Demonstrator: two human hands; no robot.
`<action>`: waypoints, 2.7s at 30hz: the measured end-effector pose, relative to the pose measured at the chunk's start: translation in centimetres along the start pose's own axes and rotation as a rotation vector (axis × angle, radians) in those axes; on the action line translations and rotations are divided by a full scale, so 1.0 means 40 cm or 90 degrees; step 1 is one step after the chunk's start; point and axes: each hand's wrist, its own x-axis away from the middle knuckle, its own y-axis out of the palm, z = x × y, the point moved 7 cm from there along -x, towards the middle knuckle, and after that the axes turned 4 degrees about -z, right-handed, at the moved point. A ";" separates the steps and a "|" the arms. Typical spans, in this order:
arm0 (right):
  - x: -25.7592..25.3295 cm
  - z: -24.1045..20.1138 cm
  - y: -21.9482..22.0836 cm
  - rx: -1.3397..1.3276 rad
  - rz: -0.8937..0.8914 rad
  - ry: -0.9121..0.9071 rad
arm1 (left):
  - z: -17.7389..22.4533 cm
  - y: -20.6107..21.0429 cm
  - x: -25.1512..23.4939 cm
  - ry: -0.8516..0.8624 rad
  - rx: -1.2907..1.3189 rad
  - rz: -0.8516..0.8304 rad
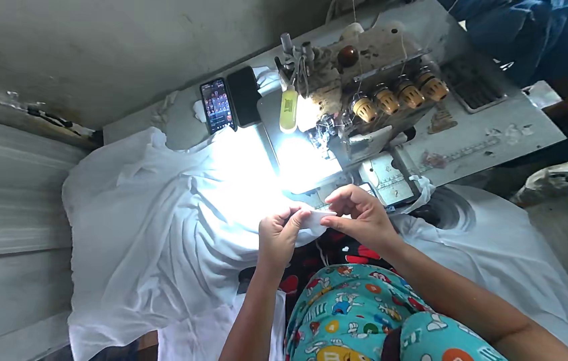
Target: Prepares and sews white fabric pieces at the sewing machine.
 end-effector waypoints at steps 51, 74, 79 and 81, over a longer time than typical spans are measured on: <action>-0.047 0.007 -0.080 0.537 -0.066 -0.062 | 0.018 0.057 -0.257 0.153 -0.552 -0.107; -0.119 -0.038 -0.144 0.585 -0.119 -0.141 | 0.082 0.127 -0.151 0.194 -0.542 -0.157; -0.068 -0.075 -0.129 0.441 0.070 -0.194 | 0.145 0.122 -0.171 0.244 -0.572 -0.103; -0.041 -0.078 -0.058 0.351 0.078 -0.196 | 0.194 0.097 -0.157 0.275 -0.564 -0.044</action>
